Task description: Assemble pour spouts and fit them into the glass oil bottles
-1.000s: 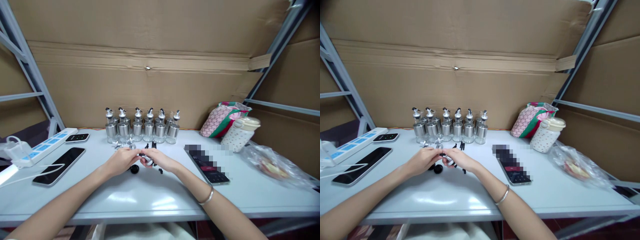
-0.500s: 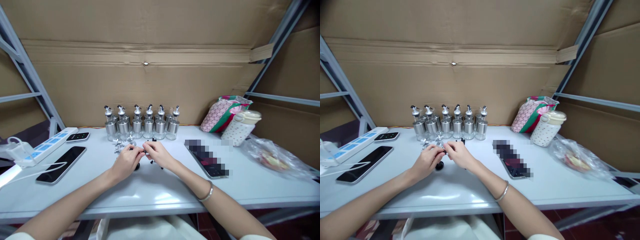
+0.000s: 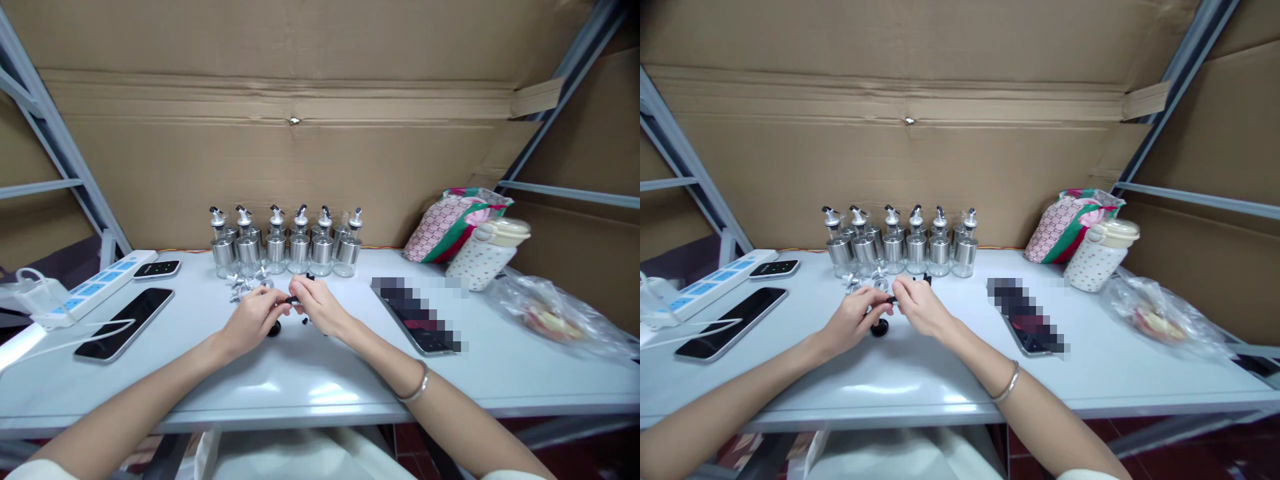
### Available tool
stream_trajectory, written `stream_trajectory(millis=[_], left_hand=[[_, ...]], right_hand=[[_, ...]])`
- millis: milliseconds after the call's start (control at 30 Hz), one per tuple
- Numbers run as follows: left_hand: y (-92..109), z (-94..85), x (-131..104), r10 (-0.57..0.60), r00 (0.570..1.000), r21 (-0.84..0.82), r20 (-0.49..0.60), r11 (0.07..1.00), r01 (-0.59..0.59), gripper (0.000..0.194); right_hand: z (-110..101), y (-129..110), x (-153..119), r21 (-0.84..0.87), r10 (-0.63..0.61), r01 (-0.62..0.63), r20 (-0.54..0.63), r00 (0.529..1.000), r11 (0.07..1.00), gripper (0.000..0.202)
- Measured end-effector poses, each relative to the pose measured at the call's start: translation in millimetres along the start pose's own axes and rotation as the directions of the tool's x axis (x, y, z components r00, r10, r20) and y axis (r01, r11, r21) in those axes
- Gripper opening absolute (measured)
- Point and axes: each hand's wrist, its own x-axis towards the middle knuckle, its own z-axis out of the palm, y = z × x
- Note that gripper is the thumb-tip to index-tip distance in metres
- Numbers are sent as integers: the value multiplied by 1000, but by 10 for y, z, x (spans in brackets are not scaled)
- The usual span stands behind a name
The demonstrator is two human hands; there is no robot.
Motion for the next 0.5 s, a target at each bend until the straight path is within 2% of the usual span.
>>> stream_trajectory(millis=[167, 267, 367, 500], left_hand=[[-21, -26, 5, -67, 994, -27, 84, 997, 69, 33], [-36, -30, 6, -72, 991, 5, 111, 997, 72, 32], [-55, -22, 5, -35, 993, 60, 112, 998, 29, 32], [-70, -3, -1, 53, 982, 47, 182, 997, -63, 40]], right_hand=[[-12, -5, -2, -57, -20, 22, 24, 1000, 998, 30], [-21, -18, -7, -75, -48, 49, 20, 999, 996, 25], [-24, -28, -16, -84, -57, 57, 4, 998, 995, 22], [-20, -37, -33, -63, -56, 56, -3, 998, 996, 18]])
